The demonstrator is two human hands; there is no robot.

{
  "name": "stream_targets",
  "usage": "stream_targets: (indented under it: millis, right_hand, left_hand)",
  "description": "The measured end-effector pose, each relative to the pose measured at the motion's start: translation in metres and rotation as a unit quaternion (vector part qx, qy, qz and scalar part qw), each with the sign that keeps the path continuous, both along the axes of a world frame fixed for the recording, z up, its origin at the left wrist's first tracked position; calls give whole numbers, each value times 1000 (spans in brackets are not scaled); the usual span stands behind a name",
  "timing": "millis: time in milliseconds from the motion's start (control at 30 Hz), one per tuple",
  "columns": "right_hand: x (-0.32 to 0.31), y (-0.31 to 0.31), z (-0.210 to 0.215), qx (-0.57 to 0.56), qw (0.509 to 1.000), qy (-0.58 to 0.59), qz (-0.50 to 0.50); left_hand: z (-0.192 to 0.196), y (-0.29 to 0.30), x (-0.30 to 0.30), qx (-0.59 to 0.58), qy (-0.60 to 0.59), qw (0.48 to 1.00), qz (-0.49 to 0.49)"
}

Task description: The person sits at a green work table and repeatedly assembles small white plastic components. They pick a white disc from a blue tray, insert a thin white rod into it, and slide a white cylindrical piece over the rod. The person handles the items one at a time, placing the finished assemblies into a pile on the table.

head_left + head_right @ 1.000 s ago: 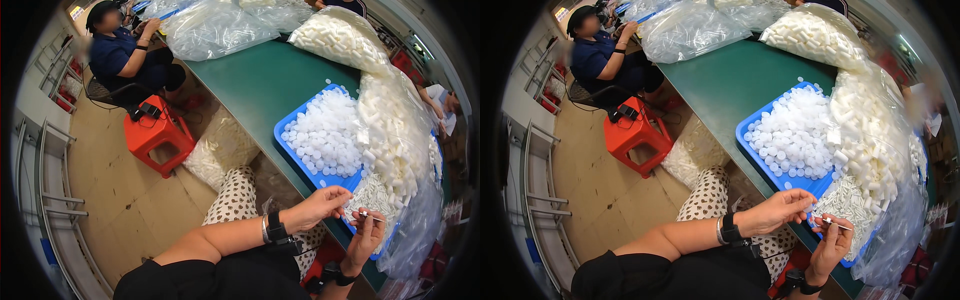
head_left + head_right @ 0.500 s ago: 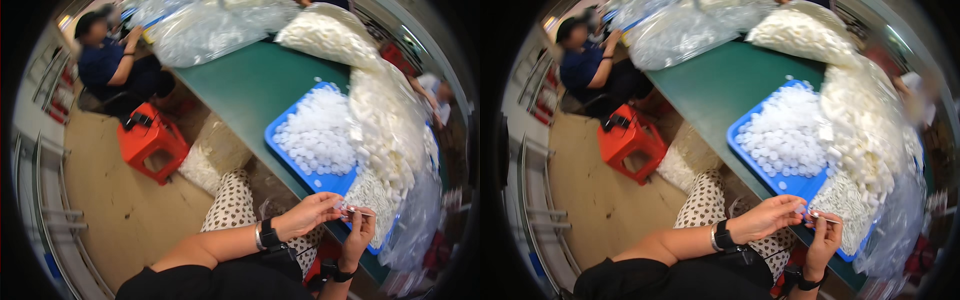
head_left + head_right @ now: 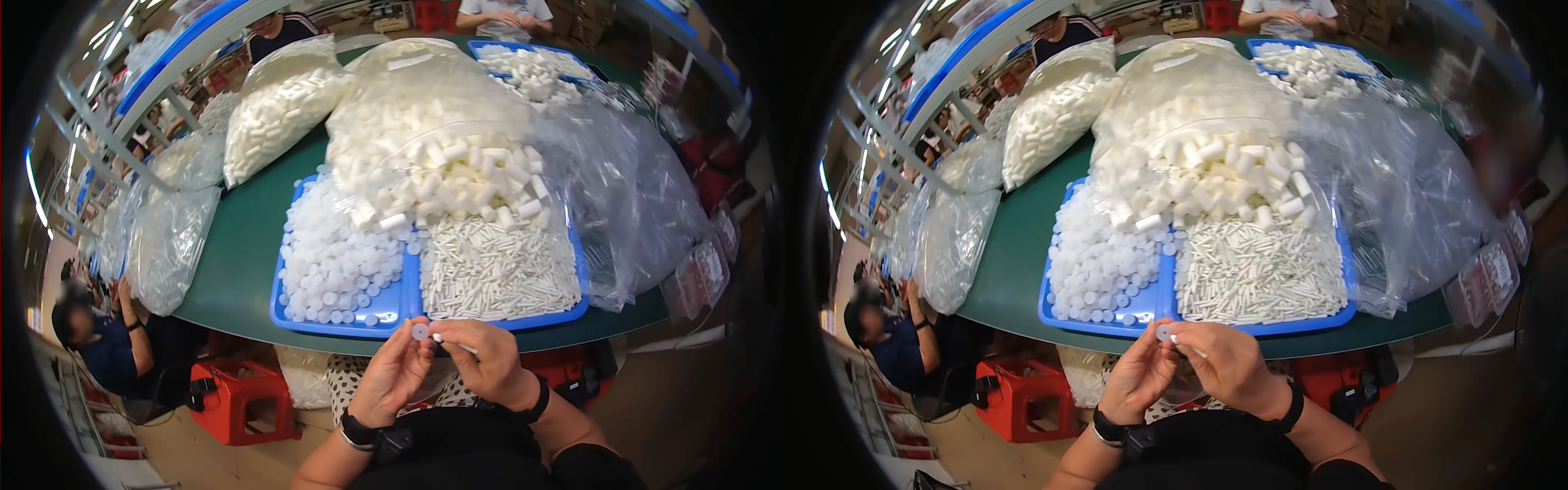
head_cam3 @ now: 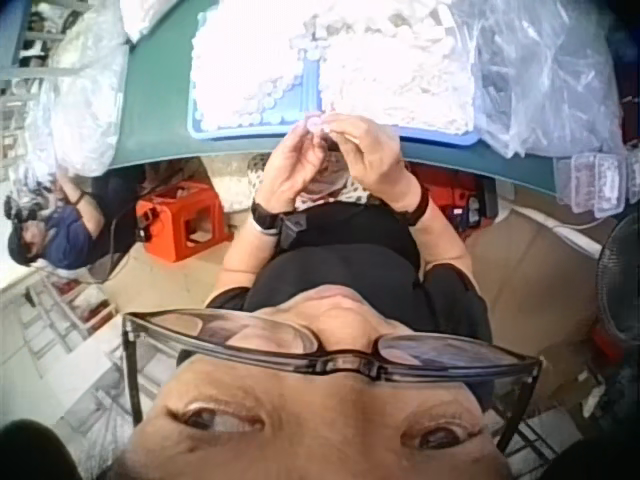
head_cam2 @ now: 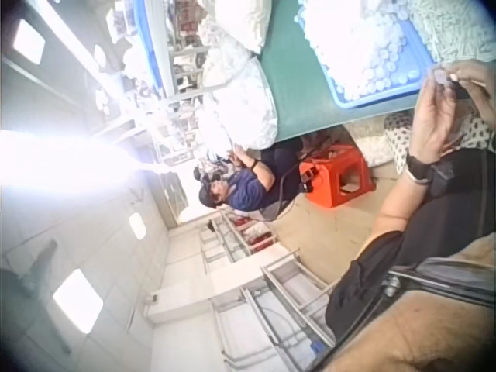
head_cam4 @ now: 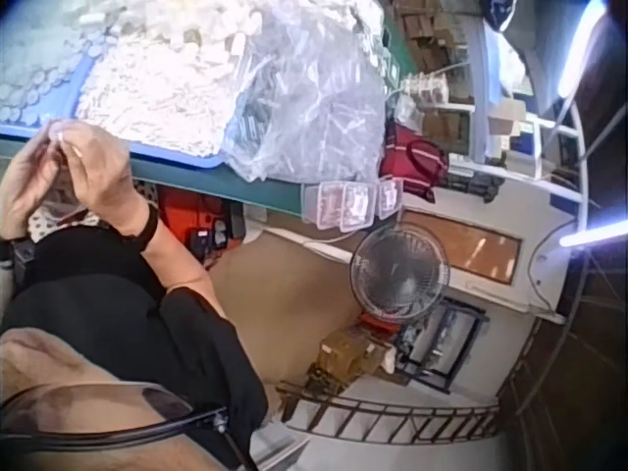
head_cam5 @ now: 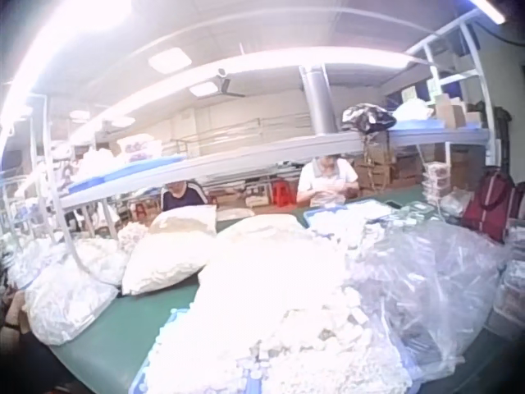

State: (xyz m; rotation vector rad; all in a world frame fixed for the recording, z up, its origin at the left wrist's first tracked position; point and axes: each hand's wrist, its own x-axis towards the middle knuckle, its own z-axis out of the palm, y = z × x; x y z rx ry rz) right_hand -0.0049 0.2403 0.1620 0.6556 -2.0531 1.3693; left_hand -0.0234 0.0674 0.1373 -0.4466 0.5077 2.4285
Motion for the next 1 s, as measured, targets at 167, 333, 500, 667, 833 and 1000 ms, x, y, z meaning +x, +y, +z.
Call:
stream_targets:
  millis: [167,333,500,667,833,1000]
  right_hand:
    - [10,21,-10,-21,1000,1,4]
    - [14,35,-16,-66,998,-3,12]
    - [17,44,-13,-97,994,-41,-28]
    - [17,37,-20,-106,990,-67,-62]
    - [21,27,-23,-121,988,-79,-52]
    - [28,15,-22,-114,989,-81,-36]
  left_hand:
    - [2,13,-2,-15,-13,1000,-8]
    - [3,28,-3,-32,5,998,-49]
    - [0,37,-6,-58,45,995,-63]
    - [2,28,2,-6,30,999,-37]
    - [-1,17,6,-13,20,999,-23]
    - [0,8,8,-14,24,1000,-12]
